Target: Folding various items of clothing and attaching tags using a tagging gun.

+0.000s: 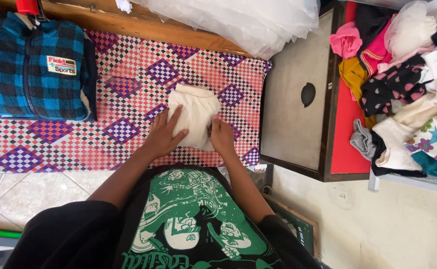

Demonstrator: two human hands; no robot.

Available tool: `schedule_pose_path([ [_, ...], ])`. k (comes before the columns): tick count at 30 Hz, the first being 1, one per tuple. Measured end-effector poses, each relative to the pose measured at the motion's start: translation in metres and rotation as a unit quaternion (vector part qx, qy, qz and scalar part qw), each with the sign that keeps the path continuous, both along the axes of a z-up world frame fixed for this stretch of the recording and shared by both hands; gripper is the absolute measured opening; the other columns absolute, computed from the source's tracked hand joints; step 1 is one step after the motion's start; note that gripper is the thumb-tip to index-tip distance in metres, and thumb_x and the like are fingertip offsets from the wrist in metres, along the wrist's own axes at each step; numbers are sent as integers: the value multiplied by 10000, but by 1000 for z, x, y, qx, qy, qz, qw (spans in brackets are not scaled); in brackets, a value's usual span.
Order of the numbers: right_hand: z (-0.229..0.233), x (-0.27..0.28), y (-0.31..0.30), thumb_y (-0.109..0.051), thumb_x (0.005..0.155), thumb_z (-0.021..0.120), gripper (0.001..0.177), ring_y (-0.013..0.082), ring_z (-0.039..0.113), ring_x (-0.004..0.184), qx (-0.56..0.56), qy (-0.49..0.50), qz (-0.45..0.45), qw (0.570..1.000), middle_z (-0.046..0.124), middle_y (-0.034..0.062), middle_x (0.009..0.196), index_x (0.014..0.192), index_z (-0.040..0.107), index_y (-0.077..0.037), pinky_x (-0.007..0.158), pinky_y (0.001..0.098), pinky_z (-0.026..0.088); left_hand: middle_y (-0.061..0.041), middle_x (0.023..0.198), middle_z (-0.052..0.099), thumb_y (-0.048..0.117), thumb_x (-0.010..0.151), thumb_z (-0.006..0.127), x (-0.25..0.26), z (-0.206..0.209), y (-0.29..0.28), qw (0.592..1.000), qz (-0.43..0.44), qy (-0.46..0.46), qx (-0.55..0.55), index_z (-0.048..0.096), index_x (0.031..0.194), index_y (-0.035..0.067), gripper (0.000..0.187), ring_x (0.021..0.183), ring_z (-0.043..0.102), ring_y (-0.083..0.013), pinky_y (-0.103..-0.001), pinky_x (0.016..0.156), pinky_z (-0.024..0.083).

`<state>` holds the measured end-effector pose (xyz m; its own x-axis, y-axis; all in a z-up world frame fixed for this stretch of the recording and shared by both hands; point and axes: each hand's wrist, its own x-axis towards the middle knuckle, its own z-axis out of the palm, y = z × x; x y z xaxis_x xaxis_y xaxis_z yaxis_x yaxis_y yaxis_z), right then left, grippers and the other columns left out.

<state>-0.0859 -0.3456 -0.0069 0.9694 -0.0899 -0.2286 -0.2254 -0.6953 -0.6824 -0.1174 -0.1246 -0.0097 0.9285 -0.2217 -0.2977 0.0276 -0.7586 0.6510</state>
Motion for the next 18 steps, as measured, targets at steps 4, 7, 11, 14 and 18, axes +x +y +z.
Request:
schedule_pose_path([
  [4, 45, -5, 18, -421, 981, 615, 545, 395, 643, 1147, 213, 141, -37, 966, 645, 285, 1218, 1286, 642, 30, 909, 449, 590, -240, 1544, 366, 678, 1027, 316, 0, -9, -4, 1000, 8, 1, -3, 189, 1669, 271, 771, 1472, 341, -393, -505, 1149, 343],
  [7, 58, -4, 34, -243, 895, 793, 393, 293, 664, 1008, 367, 97, -97, 920, 664, 162, 1055, 1166, 643, -2, 838, 400, 557, -241, 1557, 358, 680, 1024, 315, 1, -8, -4, 1000, 11, 10, -4, 194, 1665, 280, 766, 1480, 331, -393, -510, 1158, 330],
  [11, 36, 13, 28, -295, 941, 770, 1023, 457, 288, 1501, 508, 208, -201, 811, 238, 326, 1623, 1644, 75, -31, 1185, 609, 324, -240, 1551, 357, 688, 1024, 312, 3, -6, -4, 1000, 3, 5, 1, 177, 1673, 271, 783, 1473, 335, -395, -507, 1142, 340],
  [14, 37, 14, 28, -358, 992, 712, 1006, 485, 216, 1521, 491, 210, -200, 822, 170, 367, 1631, 1627, 38, 36, 1192, 652, 273, -215, 1543, 354, 690, 1023, 320, 3, -5, -5, 1000, 2, -3, 11, 159, 1677, 291, 783, 1462, 343, -383, -499, 1132, 349],
  [18, -38, 10, -10, -379, 1026, 672, 349, 227, 618, 950, 272, 78, -107, 953, 639, 106, 980, 1089, 640, -37, 745, 336, 504, -234, 1554, 361, 679, 1013, 348, 4, 11, -5, 1000, 24, 15, -13, 201, 1666, 315, 761, 1470, 362, -402, -514, 1140, 359],
])
